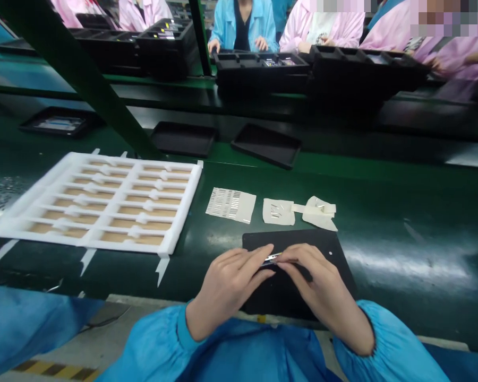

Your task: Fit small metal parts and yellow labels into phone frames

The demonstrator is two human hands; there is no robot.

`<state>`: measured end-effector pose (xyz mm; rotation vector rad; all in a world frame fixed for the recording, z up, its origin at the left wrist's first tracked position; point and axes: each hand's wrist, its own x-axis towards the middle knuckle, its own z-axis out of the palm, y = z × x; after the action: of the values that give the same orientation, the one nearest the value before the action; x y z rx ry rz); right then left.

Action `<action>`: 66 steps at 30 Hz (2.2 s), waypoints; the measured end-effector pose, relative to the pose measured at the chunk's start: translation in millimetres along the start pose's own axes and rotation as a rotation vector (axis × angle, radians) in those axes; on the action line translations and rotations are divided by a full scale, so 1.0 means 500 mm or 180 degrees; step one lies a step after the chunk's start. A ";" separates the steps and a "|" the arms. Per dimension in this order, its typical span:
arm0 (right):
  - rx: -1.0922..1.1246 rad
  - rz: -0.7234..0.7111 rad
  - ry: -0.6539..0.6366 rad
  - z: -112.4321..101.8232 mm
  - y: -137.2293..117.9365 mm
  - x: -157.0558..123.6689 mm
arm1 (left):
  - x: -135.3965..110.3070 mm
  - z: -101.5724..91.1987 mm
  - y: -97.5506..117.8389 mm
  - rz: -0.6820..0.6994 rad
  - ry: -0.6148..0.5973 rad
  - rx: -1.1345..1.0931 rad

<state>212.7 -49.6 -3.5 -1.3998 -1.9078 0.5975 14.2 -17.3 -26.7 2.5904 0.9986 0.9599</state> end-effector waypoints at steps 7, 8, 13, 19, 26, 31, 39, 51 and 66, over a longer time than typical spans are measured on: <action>0.0204 -0.0044 -0.0152 -0.001 0.003 -0.009 | -0.007 0.004 0.003 0.0124 0.0379 -0.0506; 0.0216 -0.0054 -0.0096 -0.003 0.008 -0.012 | -0.008 0.006 0.002 0.0084 0.0415 -0.0510; 0.0239 0.0036 0.0175 -0.011 0.045 -0.027 | -0.011 0.012 -0.002 0.0010 0.0570 -0.0550; 0.0624 -0.0234 0.0202 0.004 0.058 -0.035 | -0.004 0.007 0.014 -0.0031 0.0442 -0.0397; 0.0691 -0.0478 0.0338 0.015 0.067 -0.047 | 0.009 0.004 0.029 -0.0113 0.0094 -0.0478; 0.0573 -0.0526 0.0260 0.020 0.079 -0.060 | 0.014 0.012 0.034 -0.0194 -0.0108 -0.0312; 0.0662 -0.0798 0.0389 0.036 0.097 -0.072 | 0.013 0.015 0.035 -0.0158 -0.0108 -0.0298; 0.0205 -0.1066 0.0385 0.030 0.098 -0.072 | -0.007 0.011 0.017 0.0410 -0.0048 -0.0092; 0.0015 -0.0370 0.0707 0.015 0.057 0.104 | 0.027 -0.014 -0.100 -0.1005 -0.0792 -0.1587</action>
<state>215.4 8.9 -15.1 -1.2851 -1.7937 0.3740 -9.0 28.6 -34.7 2.0078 0.9219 0.6779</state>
